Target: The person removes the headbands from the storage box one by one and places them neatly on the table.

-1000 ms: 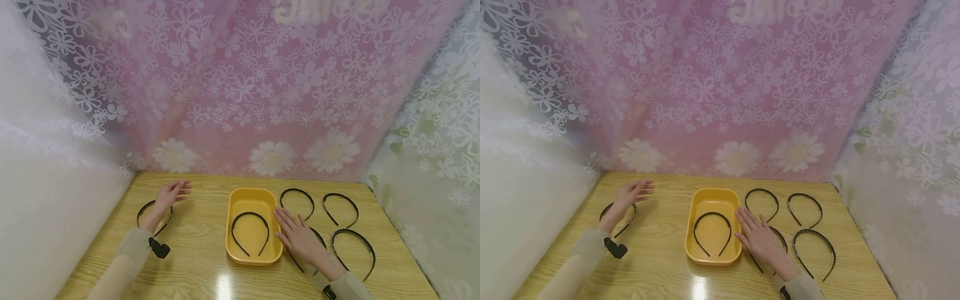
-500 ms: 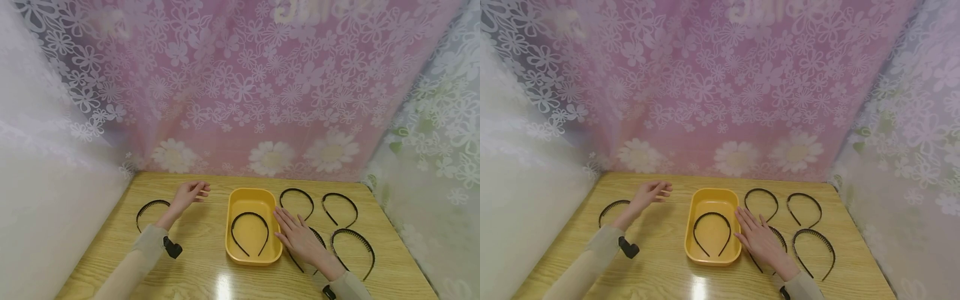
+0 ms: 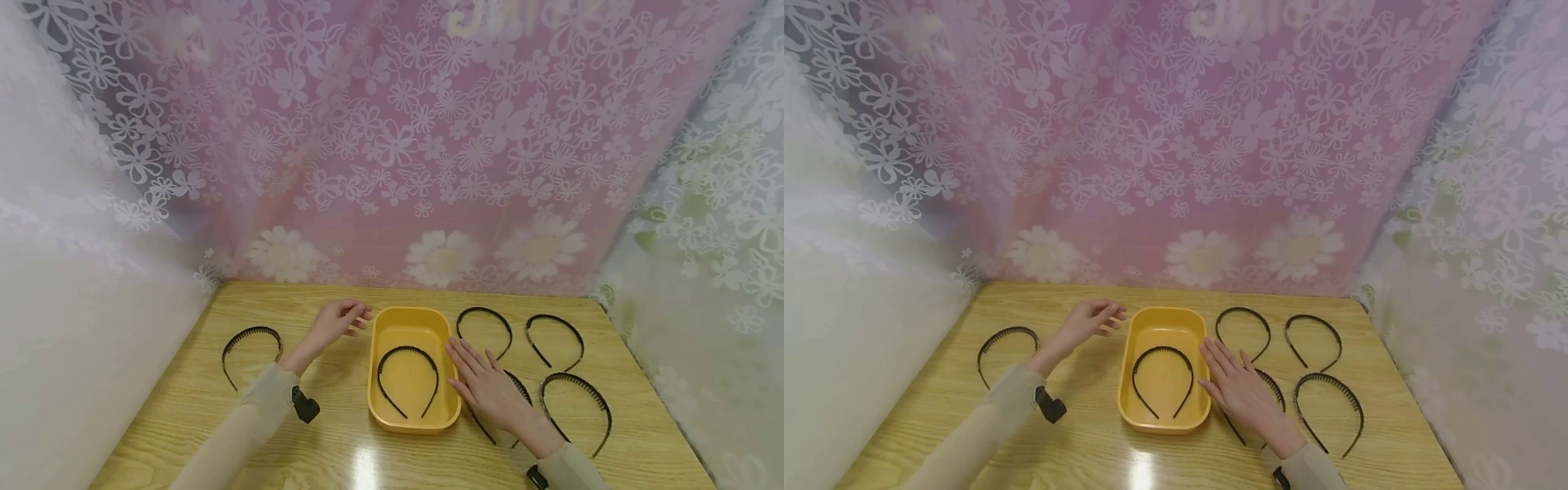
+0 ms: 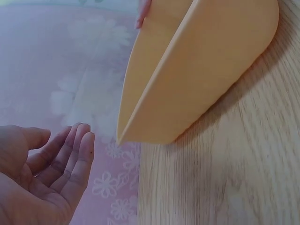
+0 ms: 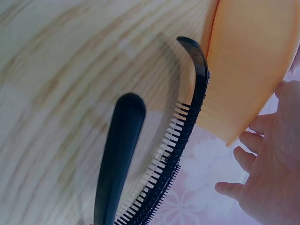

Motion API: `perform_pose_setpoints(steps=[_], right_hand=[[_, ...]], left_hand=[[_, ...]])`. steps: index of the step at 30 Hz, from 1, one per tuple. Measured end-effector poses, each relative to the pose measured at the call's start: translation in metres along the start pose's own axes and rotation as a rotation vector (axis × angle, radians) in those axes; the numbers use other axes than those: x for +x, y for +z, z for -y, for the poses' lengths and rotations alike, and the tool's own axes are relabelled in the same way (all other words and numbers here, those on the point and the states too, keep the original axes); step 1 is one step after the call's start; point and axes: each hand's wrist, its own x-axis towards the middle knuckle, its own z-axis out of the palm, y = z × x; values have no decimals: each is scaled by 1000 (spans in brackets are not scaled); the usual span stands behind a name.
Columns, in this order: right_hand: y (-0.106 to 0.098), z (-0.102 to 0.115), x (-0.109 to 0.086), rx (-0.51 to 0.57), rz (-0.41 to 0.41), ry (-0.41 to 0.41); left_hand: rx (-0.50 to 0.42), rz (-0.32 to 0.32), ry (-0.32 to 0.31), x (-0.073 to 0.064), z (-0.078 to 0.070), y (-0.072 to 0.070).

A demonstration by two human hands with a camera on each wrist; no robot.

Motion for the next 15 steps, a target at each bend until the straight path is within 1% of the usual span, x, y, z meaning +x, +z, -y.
perform_pose_setpoints(steps=[8,11,15], right_hand=[[0,0,0,3,11,4],[0,-1,0,5,7,2],[0,0,0,5,1,0]], left_hand=[[38,45,17,10,-2,25],[90,85,47,14,-3,35],[153,149,68,18,-4,45]])
